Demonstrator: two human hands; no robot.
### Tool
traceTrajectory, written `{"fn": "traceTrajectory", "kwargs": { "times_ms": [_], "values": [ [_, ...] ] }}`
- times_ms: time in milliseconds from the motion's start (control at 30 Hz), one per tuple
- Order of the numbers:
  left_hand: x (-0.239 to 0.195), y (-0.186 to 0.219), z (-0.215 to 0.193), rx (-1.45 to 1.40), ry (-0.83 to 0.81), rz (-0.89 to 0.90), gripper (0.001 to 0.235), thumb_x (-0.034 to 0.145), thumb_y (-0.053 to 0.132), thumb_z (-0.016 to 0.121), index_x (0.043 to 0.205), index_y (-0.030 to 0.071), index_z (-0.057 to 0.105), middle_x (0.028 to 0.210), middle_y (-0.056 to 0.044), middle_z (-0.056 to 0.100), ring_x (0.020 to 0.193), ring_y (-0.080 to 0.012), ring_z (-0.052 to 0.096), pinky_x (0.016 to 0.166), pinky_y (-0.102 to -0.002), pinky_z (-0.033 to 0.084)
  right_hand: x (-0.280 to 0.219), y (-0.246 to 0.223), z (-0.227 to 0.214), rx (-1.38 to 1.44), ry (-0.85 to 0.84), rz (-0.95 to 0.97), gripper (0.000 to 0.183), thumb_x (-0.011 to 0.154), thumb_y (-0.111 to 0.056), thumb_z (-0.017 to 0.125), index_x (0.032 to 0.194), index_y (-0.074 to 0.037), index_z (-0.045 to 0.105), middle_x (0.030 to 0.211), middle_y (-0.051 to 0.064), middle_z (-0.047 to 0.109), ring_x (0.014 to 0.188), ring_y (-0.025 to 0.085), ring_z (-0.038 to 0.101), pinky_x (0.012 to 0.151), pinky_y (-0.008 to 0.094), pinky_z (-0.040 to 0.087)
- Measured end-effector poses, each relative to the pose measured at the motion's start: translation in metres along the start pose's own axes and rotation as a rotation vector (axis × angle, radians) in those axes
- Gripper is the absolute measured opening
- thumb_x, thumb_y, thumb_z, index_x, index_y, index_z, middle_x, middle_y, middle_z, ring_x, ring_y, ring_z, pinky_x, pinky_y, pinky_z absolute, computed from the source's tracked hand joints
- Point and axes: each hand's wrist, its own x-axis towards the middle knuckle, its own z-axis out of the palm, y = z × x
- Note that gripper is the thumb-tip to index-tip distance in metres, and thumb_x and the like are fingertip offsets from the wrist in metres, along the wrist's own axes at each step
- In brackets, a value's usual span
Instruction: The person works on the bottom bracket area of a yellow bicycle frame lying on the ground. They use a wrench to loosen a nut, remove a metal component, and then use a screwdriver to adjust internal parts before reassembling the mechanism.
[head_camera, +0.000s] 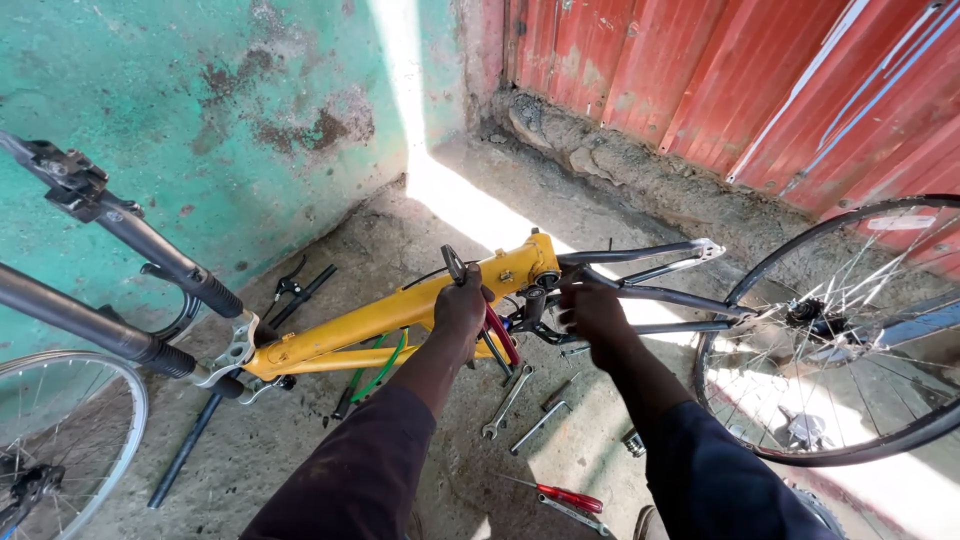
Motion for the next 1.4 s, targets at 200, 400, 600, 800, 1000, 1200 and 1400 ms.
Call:
{"fn": "traceTrajectory", "kwargs": {
  "times_ms": [200, 400, 600, 800, 1000, 1200, 1400],
  "values": [
    [-0.007, 0.005, -0.002, -0.04, 0.009, -0.005, 0.055, 0.102, 0.059, 0.045, 0.077, 0.016, 0.068, 0.07, -0.009, 0.063, 0.059, -0.0211, 0.06, 0.058, -0.03, 0.048, -0.048, -0.08, 0.024, -0.137, 0.124, -0.293, 0.039, 0.102, -0.007, 0.046, 0.067, -0.004, 0.063, 0.058, 0.012, 0.06, 0.05, 0.02, 0.056, 0.05, 0.028, 0.041],
    [-0.012, 0.008, -0.001, -0.014, 0.005, 0.002, 0.055, 0.102, 0.058, 0.046, 0.074, 0.015, 0.068, 0.068, -0.007, 0.062, 0.056, -0.0182, 0.059, 0.057, -0.029, 0.048, -0.03, -0.045, 0.014, -0.052, 0.024, -0.088, 0.024, 0.096, 0.0, 0.051, 0.08, 0.003, 0.069, 0.061, 0.019, 0.064, 0.046, 0.022, 0.063, 0.041, 0.028, 0.051],
    [-0.012, 0.01, -0.003, 0.002, -0.005, -0.024, 0.052, 0.103, 0.058, 0.043, 0.082, 0.017, 0.065, 0.077, -0.008, 0.063, 0.067, -0.0202, 0.062, 0.066, -0.03, 0.049, -0.051, -0.092, 0.022, -0.475, 0.067, -0.552, 0.027, 0.095, -0.006, 0.053, 0.073, -0.01, 0.067, 0.059, 0.01, 0.064, 0.056, 0.029, 0.064, 0.059, 0.036, 0.051],
    [-0.013, 0.009, -0.001, 0.058, -0.012, -0.021, 0.051, 0.102, 0.058, 0.043, 0.081, 0.018, 0.066, 0.075, -0.006, 0.066, 0.066, -0.0199, 0.066, 0.064, -0.03, 0.051, -0.024, -0.033, 0.013, -0.199, -0.053, 0.002, 0.029, 0.098, 0.001, 0.046, 0.117, 0.003, 0.068, 0.084, 0.023, 0.072, 0.055, 0.022, 0.067, 0.041, 0.028, 0.051],
    [-0.03, 0.014, -0.005, -0.031, -0.005, -0.021, 0.052, 0.104, 0.055, 0.042, 0.081, 0.015, 0.066, 0.073, -0.008, 0.06, 0.065, -0.021, 0.06, 0.064, -0.031, 0.047, -0.046, -0.091, 0.018, -0.32, 0.029, -0.541, 0.038, 0.094, 0.007, 0.045, 0.069, -0.009, 0.069, 0.055, 0.008, 0.061, 0.049, 0.019, 0.055, 0.06, 0.025, 0.047],
    [-0.013, 0.008, -0.002, 0.054, -0.009, -0.006, 0.052, 0.102, 0.059, 0.046, 0.079, 0.017, 0.067, 0.072, -0.006, 0.063, 0.064, -0.0196, 0.063, 0.063, -0.03, 0.05, -0.041, -0.055, 0.019, 0.123, -0.099, 0.342, 0.016, 0.095, -0.018, 0.056, 0.096, -0.005, 0.065, 0.063, 0.005, 0.056, 0.044, 0.011, 0.054, 0.038, 0.019, 0.04],
    [-0.013, 0.011, -0.007, 0.061, -0.049, 0.04, 0.058, 0.104, 0.059, 0.043, 0.08, 0.015, 0.072, 0.07, -0.009, 0.066, 0.061, -0.0214, 0.064, 0.059, -0.034, 0.051, -0.074, -0.111, 0.023, -0.366, -0.011, -0.456, 0.025, 0.091, -0.001, 0.053, 0.088, -0.009, 0.076, 0.064, 0.01, 0.066, 0.059, 0.02, 0.066, 0.064, 0.031, 0.055]
  ]
}}
